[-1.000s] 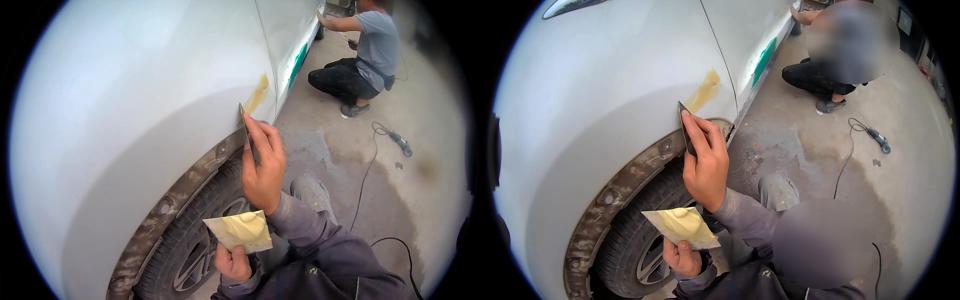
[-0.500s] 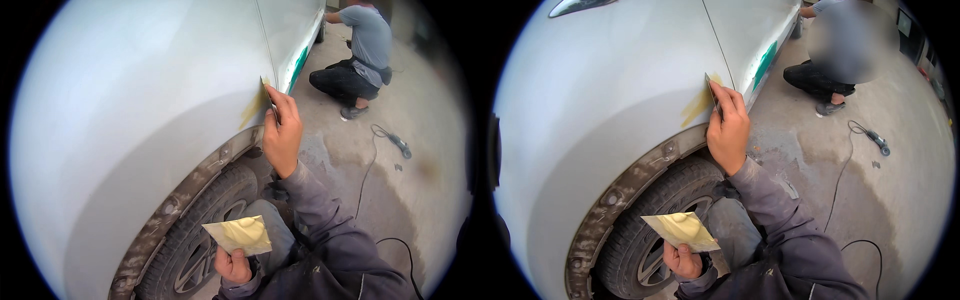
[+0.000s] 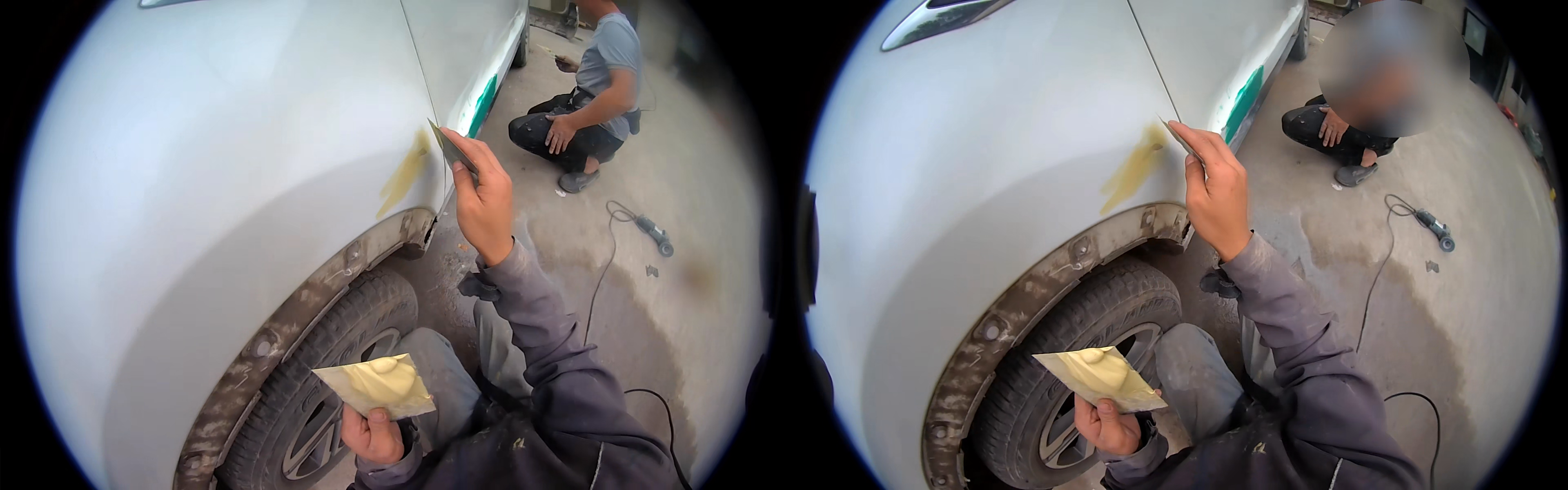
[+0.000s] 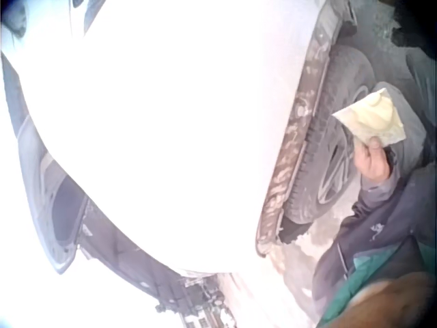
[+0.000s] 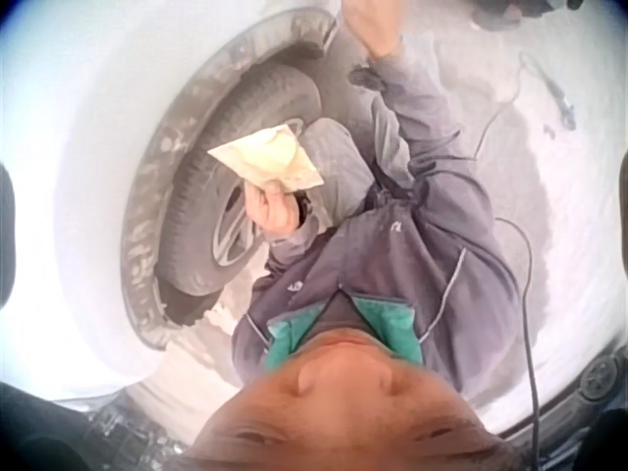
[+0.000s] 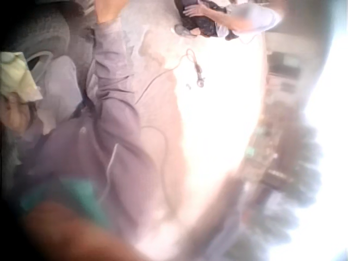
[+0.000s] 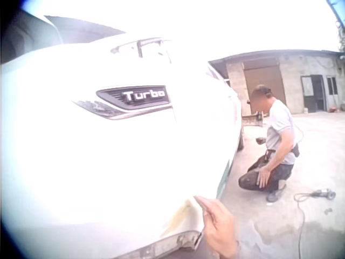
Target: The person mixes a yellow body filler with a hardener on a mixing board using a putty knife. They then apply the mixed filler to a damaged area on the front fender of a white car, smoothing it over the surface.
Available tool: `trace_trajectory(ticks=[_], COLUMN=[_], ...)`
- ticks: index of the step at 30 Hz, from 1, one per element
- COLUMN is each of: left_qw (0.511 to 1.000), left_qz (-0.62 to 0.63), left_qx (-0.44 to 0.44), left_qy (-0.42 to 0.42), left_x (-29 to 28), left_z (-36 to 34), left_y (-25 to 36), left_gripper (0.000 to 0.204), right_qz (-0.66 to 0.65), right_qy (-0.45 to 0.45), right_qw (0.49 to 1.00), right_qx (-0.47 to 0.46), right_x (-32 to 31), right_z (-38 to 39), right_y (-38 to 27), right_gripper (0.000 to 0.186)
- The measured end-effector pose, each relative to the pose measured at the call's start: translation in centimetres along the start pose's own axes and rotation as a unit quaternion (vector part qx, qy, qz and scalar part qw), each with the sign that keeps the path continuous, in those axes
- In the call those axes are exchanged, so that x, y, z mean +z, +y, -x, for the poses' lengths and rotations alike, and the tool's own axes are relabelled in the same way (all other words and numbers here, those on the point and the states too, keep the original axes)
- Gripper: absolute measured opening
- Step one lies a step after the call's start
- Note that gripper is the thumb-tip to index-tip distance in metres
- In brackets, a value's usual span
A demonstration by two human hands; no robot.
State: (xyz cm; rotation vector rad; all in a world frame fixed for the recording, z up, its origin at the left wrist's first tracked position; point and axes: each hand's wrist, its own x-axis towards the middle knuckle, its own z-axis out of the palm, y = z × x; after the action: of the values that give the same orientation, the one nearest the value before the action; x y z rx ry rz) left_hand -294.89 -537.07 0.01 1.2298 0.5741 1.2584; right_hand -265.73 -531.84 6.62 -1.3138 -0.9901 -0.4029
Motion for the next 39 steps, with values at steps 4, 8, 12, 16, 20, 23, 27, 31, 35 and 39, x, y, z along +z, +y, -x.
trace_trajectory(ticks=[4, 8, 12, 16, 20, 23, 27, 31, 35, 39], left_qw=[1.000, 1.000, 1.000, 1.000, 0.999, 0.999, 0.998, 0.999, 0.998, 0.983], left_qz=[-0.013, -0.020, -0.007, -0.021, -0.020, -0.033, -0.059, -0.026, -0.052, -0.023], left_qx=[0.009, 0.015, 0.007, 0.018, 0.028, 0.021, 0.007, -0.023, -0.041, -0.119], left_qy=[-0.010, -0.004, 0.007, 0.007, 0.001, 0.010, 0.003, 0.016, -0.026, -0.141], left_x=[-0.7, -1.0, -0.5, -1.1, -0.6, -0.2, -0.5, 1.2, 1.3, 2.9], left_z=[0.2, 0.4, 0.4, 0.6, 0.5, 0.5, 0.5, 0.7, 0.0, -2.9], left_y=[-0.9, -1.0, -0.1, -0.6, -0.5, -0.5, -1.2, -0.3, -0.9, -2.2], left_gripper=[0.054, 0.053, 0.053, 0.052, 0.052, 0.053, 0.054, 0.046, 0.041, 0.035], right_qz=[0.000, 0.026, 0.006, 0.006, 0.022, 0.020, -0.007, 0.093, 0.000, -0.395], right_qy=[0.031, 0.076, -0.006, 0.016, 0.050, 0.027, 0.029, 0.096, -0.072, -0.139], right_qw=[0.999, 0.996, 0.997, 0.998, 0.997, 0.996, 0.996, 0.984, 0.991, 0.866], right_qx=[-0.013, -0.030, -0.076, -0.067, -0.060, -0.078, -0.089, -0.118, -0.109, 0.272], right_x=[2.5, 4.0, 2.9, 1.0, 3.4, 3.4, 2.0, 4.4, 0.9, -5.3], right_z=[0.4, 3.1, 5.3, 1.7, 1.5, 4.1, 2.3, 2.5, 5.1, 5.0], right_y=[-0.1, -1.1, -1.3, 1.1, 1.9, 1.4, 2.7, 2.9, 2.6, -0.9], right_gripper=[0.048, 0.058, 0.056, 0.055, 0.056, 0.056, 0.056, 0.059, 0.055, 0.038])
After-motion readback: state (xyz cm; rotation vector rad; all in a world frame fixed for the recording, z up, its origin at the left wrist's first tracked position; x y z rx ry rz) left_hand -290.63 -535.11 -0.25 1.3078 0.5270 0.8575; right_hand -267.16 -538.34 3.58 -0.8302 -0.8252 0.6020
